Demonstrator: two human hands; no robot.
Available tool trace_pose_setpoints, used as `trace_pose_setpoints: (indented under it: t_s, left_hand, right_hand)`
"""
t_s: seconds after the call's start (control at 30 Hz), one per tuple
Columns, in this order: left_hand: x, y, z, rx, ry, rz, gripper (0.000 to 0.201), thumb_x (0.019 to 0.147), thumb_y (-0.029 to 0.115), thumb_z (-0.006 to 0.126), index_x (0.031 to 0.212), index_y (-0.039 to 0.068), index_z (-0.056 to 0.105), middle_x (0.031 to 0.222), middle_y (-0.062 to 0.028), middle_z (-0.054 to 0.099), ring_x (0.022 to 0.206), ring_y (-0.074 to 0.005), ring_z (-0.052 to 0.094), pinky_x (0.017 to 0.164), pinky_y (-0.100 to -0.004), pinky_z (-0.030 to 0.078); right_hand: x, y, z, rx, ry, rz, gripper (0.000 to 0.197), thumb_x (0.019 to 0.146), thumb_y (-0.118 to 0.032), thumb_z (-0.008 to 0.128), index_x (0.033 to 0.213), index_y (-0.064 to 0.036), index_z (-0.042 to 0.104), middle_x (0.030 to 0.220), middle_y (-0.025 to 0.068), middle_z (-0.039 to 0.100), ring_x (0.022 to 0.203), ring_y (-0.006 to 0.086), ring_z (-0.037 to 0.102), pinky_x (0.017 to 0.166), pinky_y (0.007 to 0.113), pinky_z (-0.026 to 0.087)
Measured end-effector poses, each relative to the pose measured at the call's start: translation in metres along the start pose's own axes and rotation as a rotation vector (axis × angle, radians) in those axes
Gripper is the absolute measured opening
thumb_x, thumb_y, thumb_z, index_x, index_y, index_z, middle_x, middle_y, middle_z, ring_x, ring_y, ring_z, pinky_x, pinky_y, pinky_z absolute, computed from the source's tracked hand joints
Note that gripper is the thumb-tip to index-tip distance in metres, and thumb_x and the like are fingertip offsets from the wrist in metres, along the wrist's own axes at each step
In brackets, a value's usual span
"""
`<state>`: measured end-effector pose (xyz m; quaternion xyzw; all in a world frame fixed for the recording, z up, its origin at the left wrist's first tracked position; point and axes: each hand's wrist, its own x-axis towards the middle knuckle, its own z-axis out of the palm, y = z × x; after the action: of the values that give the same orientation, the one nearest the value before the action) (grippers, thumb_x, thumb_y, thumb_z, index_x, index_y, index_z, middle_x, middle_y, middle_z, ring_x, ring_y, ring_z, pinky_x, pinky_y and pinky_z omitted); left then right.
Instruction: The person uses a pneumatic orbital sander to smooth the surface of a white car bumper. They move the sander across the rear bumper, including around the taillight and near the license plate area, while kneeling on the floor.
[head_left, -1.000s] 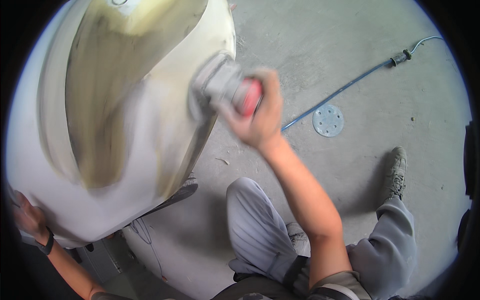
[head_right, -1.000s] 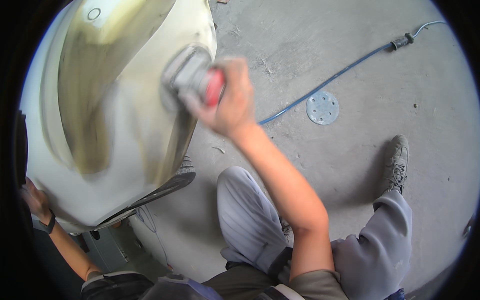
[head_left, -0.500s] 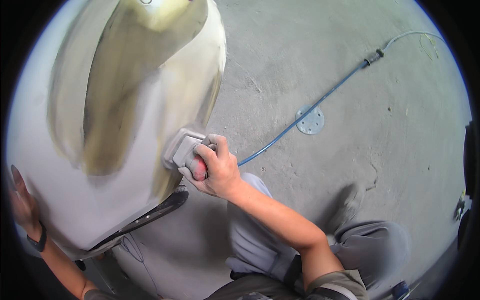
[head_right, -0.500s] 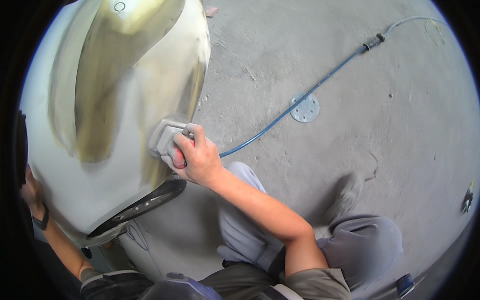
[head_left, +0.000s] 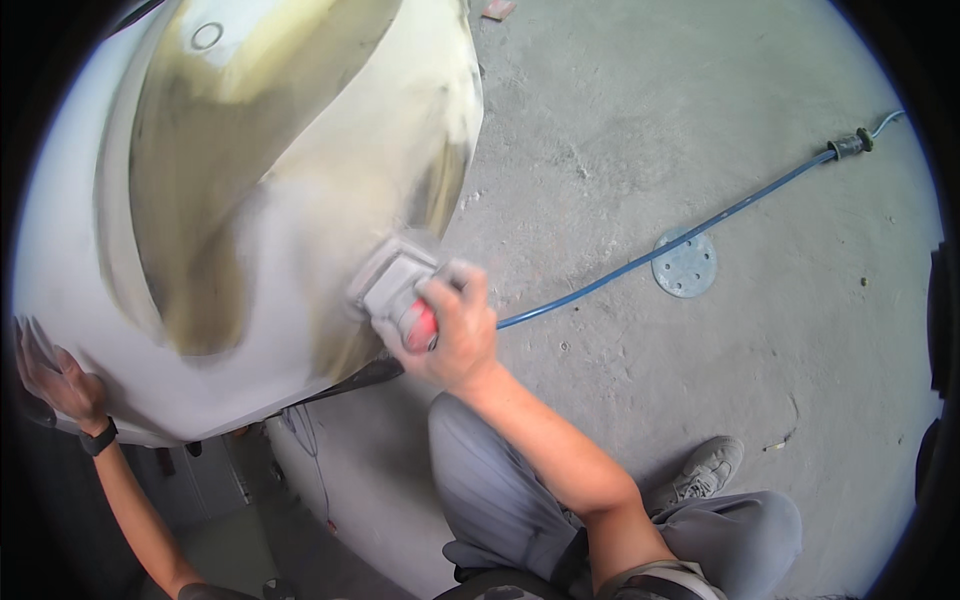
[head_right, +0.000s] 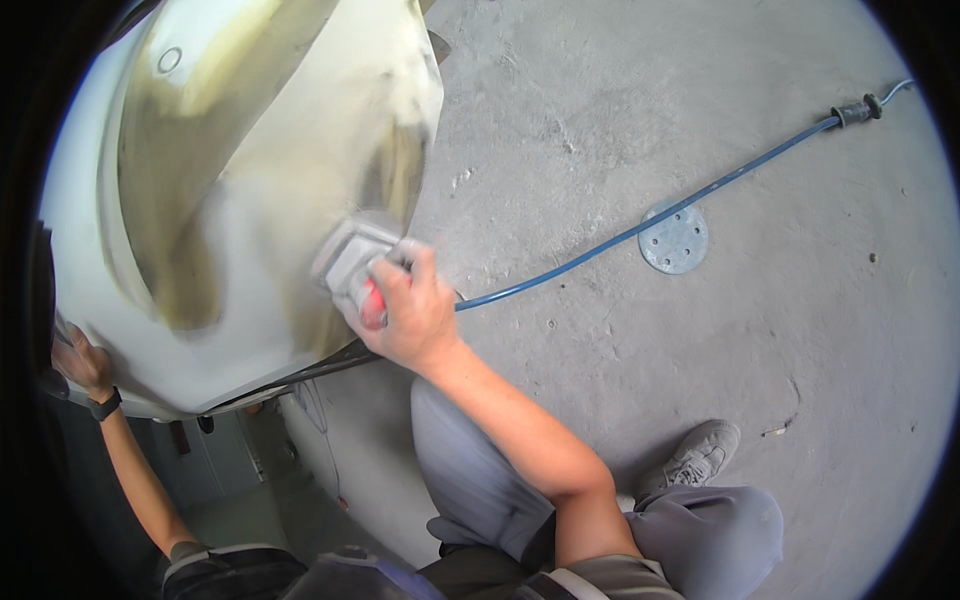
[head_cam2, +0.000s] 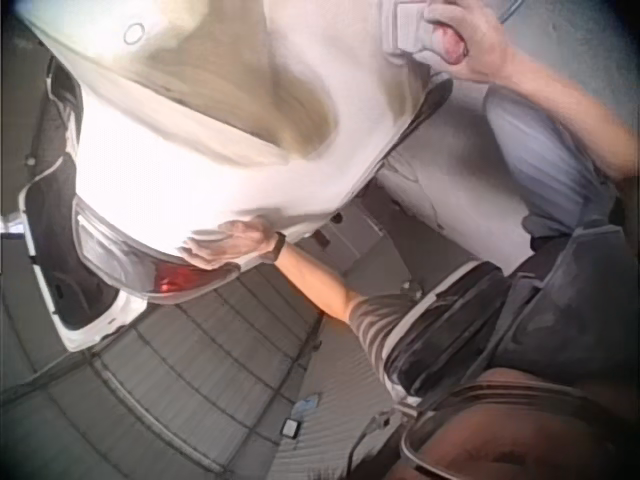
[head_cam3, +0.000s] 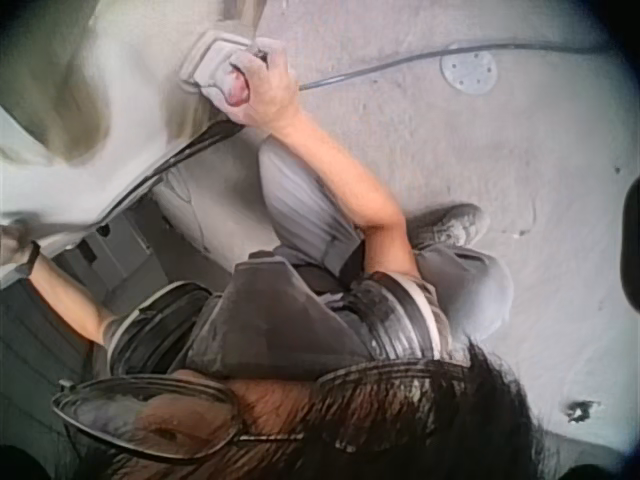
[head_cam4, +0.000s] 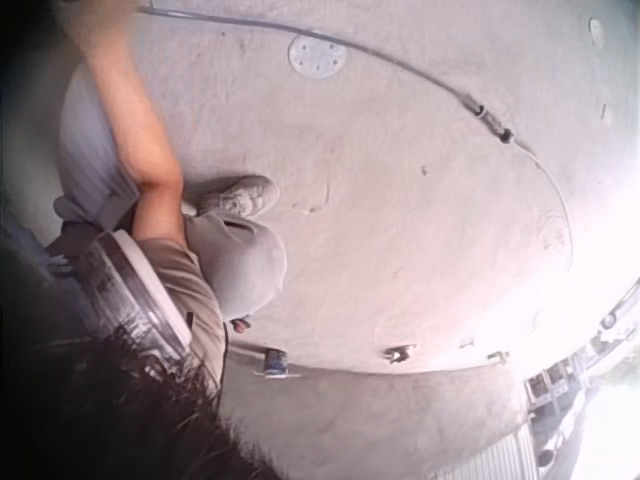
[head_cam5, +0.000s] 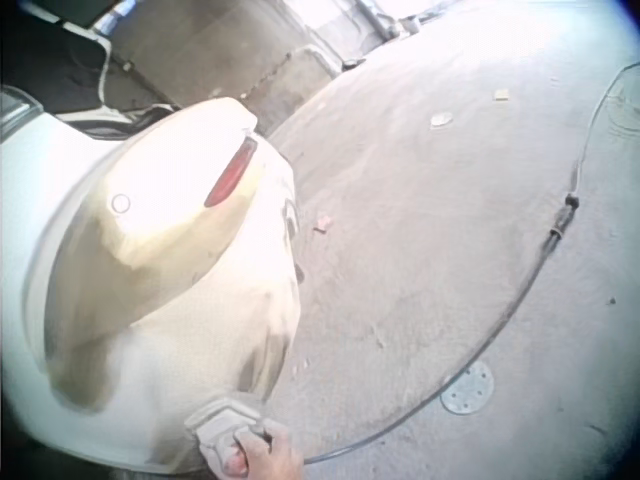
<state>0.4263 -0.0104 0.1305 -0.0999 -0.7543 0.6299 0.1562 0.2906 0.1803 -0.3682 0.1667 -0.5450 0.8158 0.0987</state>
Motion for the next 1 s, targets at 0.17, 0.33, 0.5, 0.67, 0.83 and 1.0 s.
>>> trace_pose_setpoints:
  t_s: [0.17, 0.33, 0.5, 0.67, 0.83, 1.0]
  left_hand:
    - [0.013, 0.011, -0.005, -0.113, 0.042, -0.037, 0.057, 0.109, 0.033, 0.050, 0.147, -0.010, 0.051, 0.149, -0.0282, 0.057, 0.139, -0.0440, 0.054, 0.117, -0.0518, 0.038]
    - [0.024, 0.021, -0.013, -0.121, -0.013, -0.015, 0.061, 0.109, 0.039, 0.048, 0.147, -0.007, 0.052, 0.150, -0.0262, 0.058, 0.140, -0.0430, 0.054, 0.119, -0.0520, 0.038]
    - [0.039, 0.031, -0.016, -0.127, -0.037, -0.014, 0.063, 0.108, 0.044, 0.046, 0.147, -0.005, 0.054, 0.150, -0.0246, 0.059, 0.140, -0.0426, 0.054, 0.119, -0.0530, 0.037]
    - [0.052, 0.044, -0.018, -0.120, -0.013, 0.012, 0.063, 0.108, 0.044, 0.045, 0.145, -0.006, 0.056, 0.150, -0.0242, 0.059, 0.140, -0.0423, 0.054, 0.119, -0.0536, 0.037]
    - [0.050, 0.038, -0.017, -0.116, -0.005, 0.052, 0.060, 0.109, 0.041, 0.045, 0.144, -0.007, 0.056, 0.149, -0.0245, 0.060, 0.139, -0.0425, 0.055, 0.118, -0.0526, 0.038]
    - [0.042, 0.031, -0.017, -0.114, -0.017, 0.037, 0.060, 0.110, 0.041, 0.045, 0.144, -0.007, 0.056, 0.149, -0.0251, 0.060, 0.139, -0.0430, 0.056, 0.118, -0.0516, 0.039]
  right_hand:
    - [0.013, 0.028, -0.009, 0.035, -0.070, 0.027, 0.064, 0.068, -0.027, 0.098, 0.117, -0.0084, 0.061, 0.110, 0.0167, 0.057, 0.081, 0.0347, 0.068, 0.062, 0.040, 0.058]
    - [0.109, 0.079, -0.022, 0.063, -0.011, 0.201, 0.063, 0.071, -0.028, 0.096, 0.118, -0.0068, 0.060, 0.111, 0.0191, 0.059, 0.088, 0.0368, 0.067, 0.073, 0.043, 0.057]
    - [0.084, 0.061, -0.025, 0.025, -0.042, 0.085, 0.059, 0.072, -0.026, 0.092, 0.118, -0.0111, 0.060, 0.110, 0.0179, 0.058, 0.083, 0.0387, 0.065, 0.061, 0.044, 0.057]
    - [0.005, 0.009, -0.008, -0.003, -0.124, -0.012, 0.052, 0.065, -0.015, 0.081, 0.114, -0.0175, 0.064, 0.113, 0.0171, 0.058, 0.078, 0.0316, 0.067, 0.059, 0.040, 0.057]
    - [0.074, 0.029, -0.026, 0.000, -0.108, 0.108, 0.056, 0.069, -0.020, 0.089, 0.117, -0.0121, 0.062, 0.108, 0.0156, 0.060, 0.081, 0.0336, 0.067, 0.066, 0.043, 0.057]
    - [0.126, 0.039, -0.029, 0.033, -0.016, 0.110, 0.060, 0.071, -0.027, 0.095, 0.117, -0.0070, 0.062, 0.107, 0.0157, 0.064, 0.088, 0.0348, 0.065, 0.075, 0.044, 0.056]
